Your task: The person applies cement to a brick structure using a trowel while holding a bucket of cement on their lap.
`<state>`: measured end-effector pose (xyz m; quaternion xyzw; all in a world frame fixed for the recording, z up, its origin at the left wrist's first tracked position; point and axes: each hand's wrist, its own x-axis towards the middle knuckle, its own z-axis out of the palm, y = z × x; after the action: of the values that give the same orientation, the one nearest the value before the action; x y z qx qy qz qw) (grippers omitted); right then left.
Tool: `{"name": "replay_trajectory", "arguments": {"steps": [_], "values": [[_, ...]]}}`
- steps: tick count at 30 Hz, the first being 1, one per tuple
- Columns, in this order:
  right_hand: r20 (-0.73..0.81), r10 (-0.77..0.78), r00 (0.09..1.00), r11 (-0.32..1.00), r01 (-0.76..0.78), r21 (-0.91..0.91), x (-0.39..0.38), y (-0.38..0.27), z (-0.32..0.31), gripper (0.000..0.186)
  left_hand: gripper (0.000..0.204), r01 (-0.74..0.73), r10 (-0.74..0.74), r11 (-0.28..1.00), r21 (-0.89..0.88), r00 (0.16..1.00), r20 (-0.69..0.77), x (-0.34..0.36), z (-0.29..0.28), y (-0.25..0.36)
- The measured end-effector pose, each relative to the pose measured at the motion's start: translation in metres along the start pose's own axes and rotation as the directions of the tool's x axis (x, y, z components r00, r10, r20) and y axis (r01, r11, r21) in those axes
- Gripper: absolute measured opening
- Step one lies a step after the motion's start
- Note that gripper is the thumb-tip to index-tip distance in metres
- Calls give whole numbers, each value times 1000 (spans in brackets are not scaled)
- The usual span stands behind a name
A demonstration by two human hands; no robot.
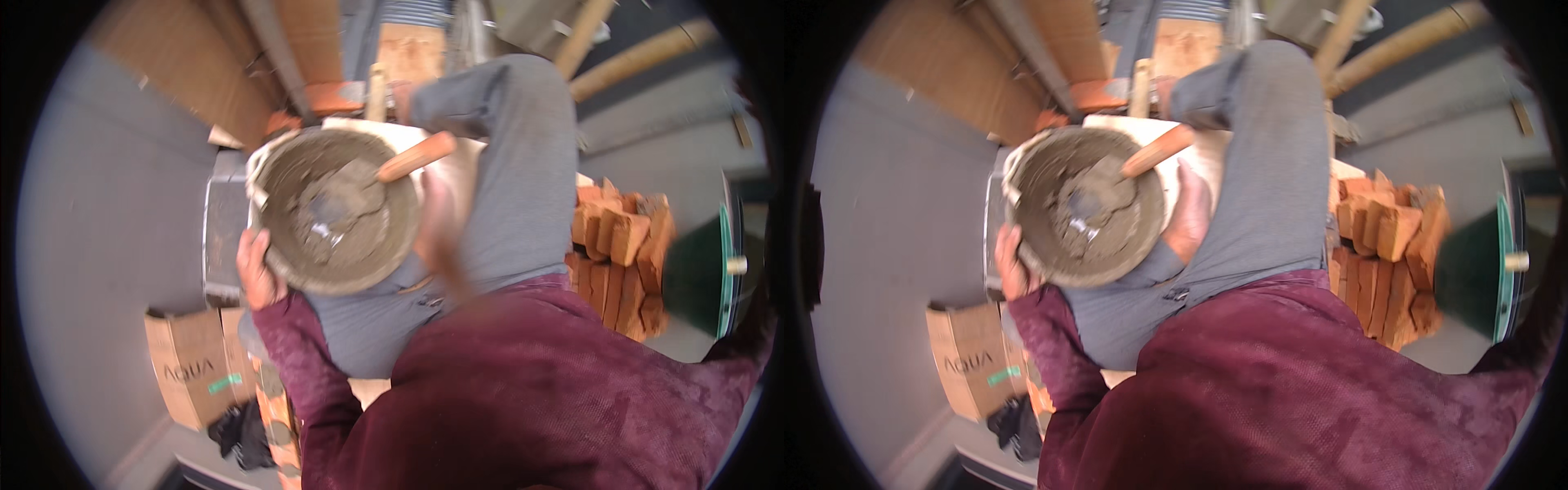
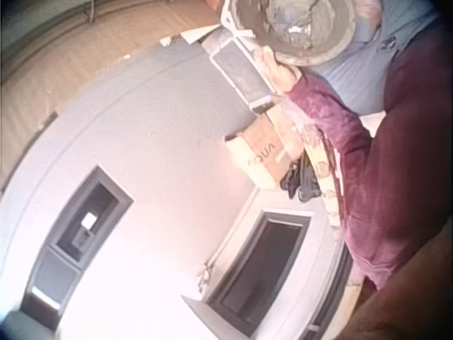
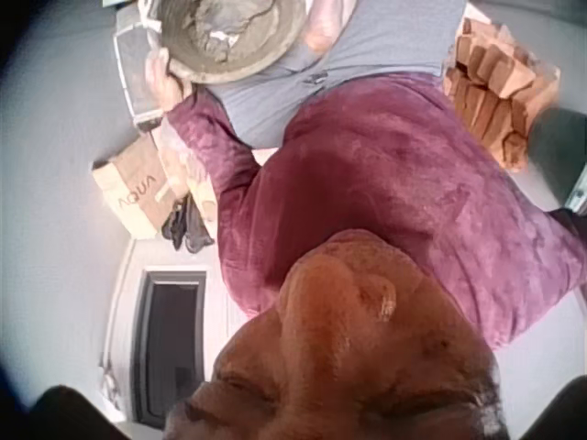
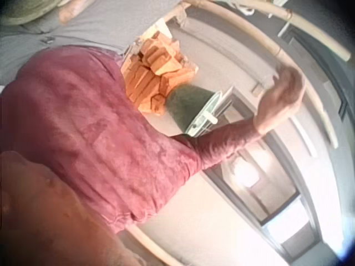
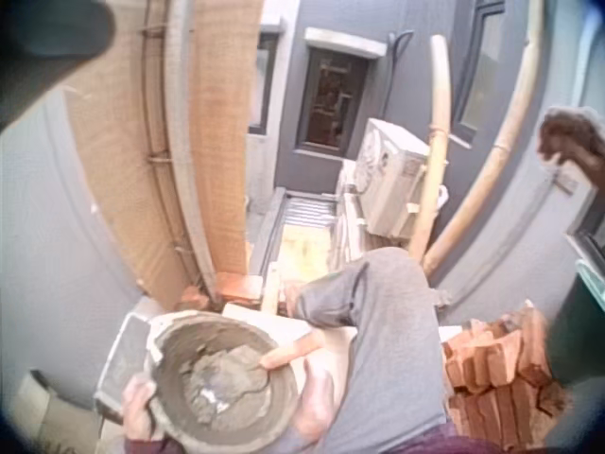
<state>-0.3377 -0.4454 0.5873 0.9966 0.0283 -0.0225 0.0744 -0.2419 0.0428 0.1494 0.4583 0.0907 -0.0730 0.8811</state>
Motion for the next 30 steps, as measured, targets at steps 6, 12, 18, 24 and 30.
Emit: {"name": "replay_trajectory", "arguments": {"steps": [6,12,18,24,30], "values": [[260,-705,659,649,748,-137,172,-222,193,43,12,-155,159,987,48,981,-108,-39,-18,12],[610,-613,502,565,819,-106,190,-244,247,40,17,-177,179,984,39,981,-79,-46,15,3],[236,-811,536,296,723,-625,193,-243,209,41,51,-127,129,986,109,991,-18,-42,33,22],[295,-804,517,349,810,-471,186,-242,267,42,52,-140,139,972,187,990,19,-35,36,17],[523,-751,403,479,878,12,180,-228,259,40,57,-176,177,945,275,984,22,-52,46,25]]}}
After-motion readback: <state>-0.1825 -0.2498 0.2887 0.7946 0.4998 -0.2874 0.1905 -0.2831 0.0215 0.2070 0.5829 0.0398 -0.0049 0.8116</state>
